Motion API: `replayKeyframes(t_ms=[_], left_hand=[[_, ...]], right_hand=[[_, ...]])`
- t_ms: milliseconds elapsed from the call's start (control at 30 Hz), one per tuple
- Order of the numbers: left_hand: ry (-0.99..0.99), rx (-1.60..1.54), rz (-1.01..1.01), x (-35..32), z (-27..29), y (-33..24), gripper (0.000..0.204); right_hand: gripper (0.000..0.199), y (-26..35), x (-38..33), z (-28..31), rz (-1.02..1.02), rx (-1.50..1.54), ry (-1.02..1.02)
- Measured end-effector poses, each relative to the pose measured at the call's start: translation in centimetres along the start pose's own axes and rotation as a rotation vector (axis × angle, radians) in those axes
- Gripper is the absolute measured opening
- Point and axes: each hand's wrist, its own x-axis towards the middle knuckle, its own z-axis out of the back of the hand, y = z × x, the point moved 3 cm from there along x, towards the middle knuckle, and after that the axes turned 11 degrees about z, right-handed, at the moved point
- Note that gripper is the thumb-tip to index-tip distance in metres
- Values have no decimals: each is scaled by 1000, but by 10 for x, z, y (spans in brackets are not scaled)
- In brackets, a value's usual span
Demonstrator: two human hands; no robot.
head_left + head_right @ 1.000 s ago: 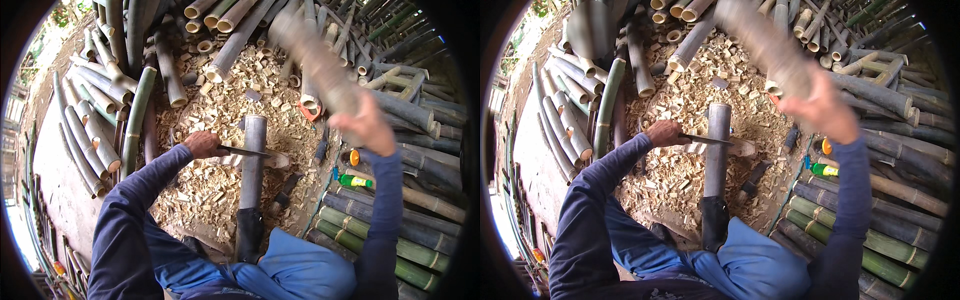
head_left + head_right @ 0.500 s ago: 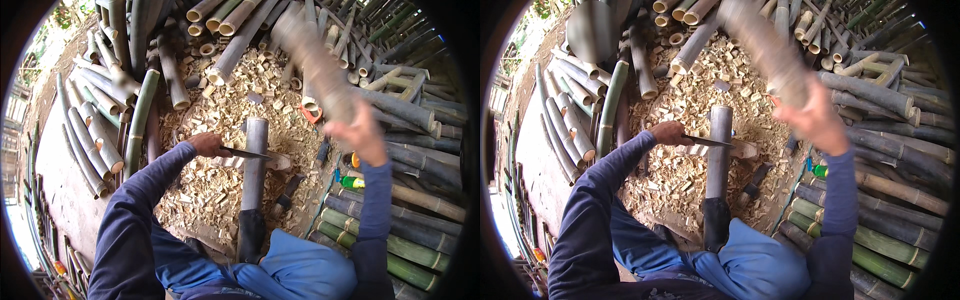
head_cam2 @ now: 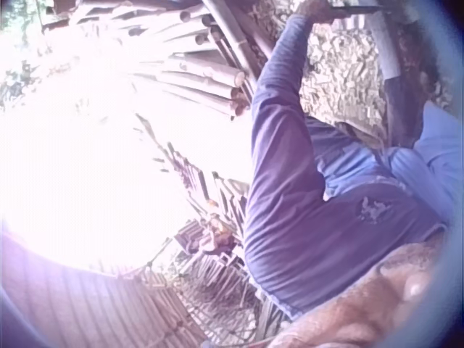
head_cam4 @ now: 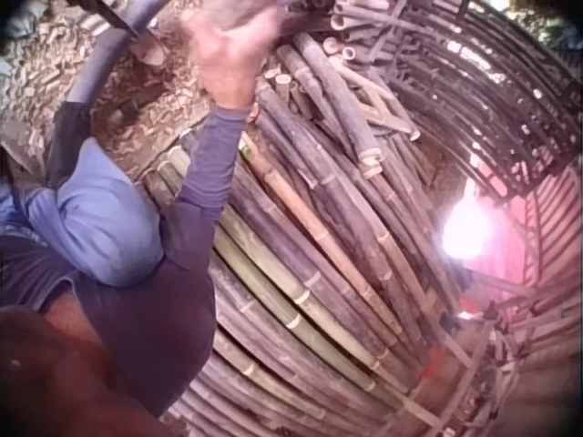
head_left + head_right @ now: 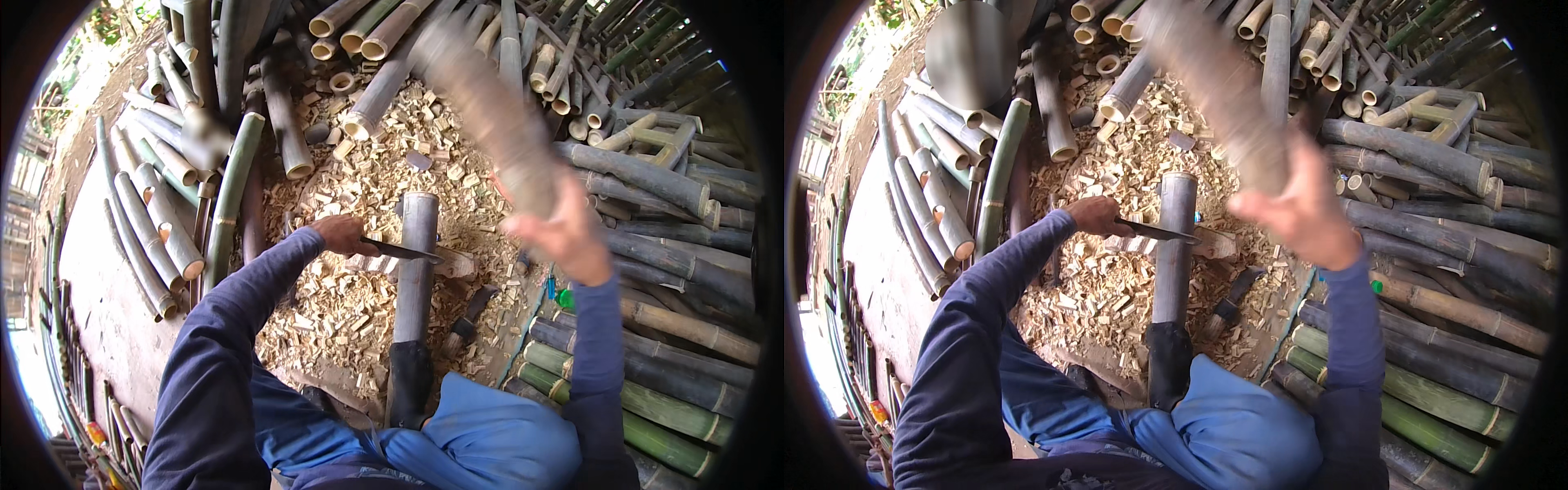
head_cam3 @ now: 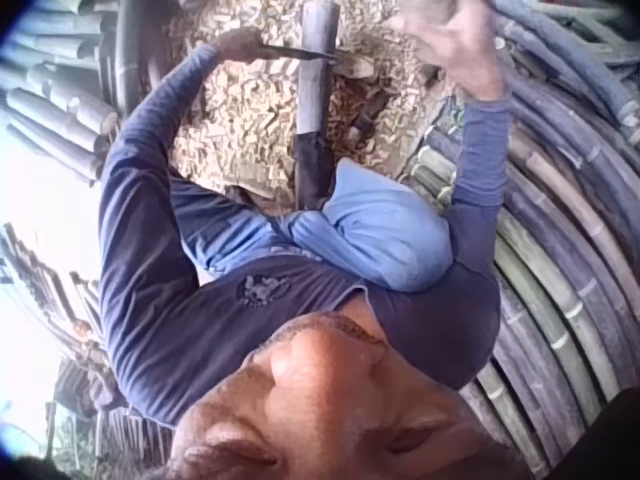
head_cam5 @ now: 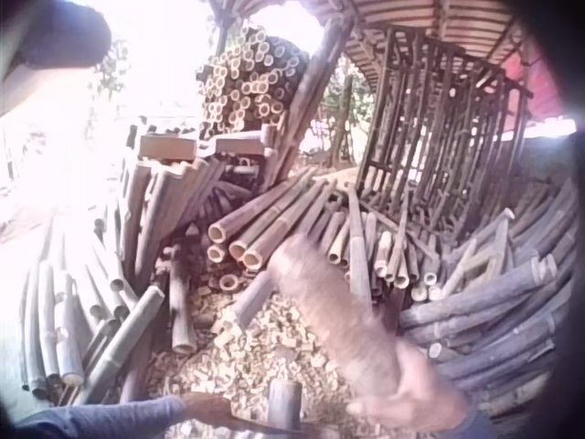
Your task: The person sits on the ground and uses a chisel and a wooden mallet to carve a hole into a piece of bamboo. They repeatedly strike the chisel to remove material and occasionally use a knife to refine the opening.
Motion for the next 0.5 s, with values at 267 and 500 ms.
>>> replayKeyframes(t_ms=[267,500], left_hand=[[37,13,-48,2,16,-22,72],[74,24,38,-15,7,-1,69]], right_hand=[[76,-144,-146,-98,-433,-227,159],[78,-27,-84,-24,-125,126,19]])
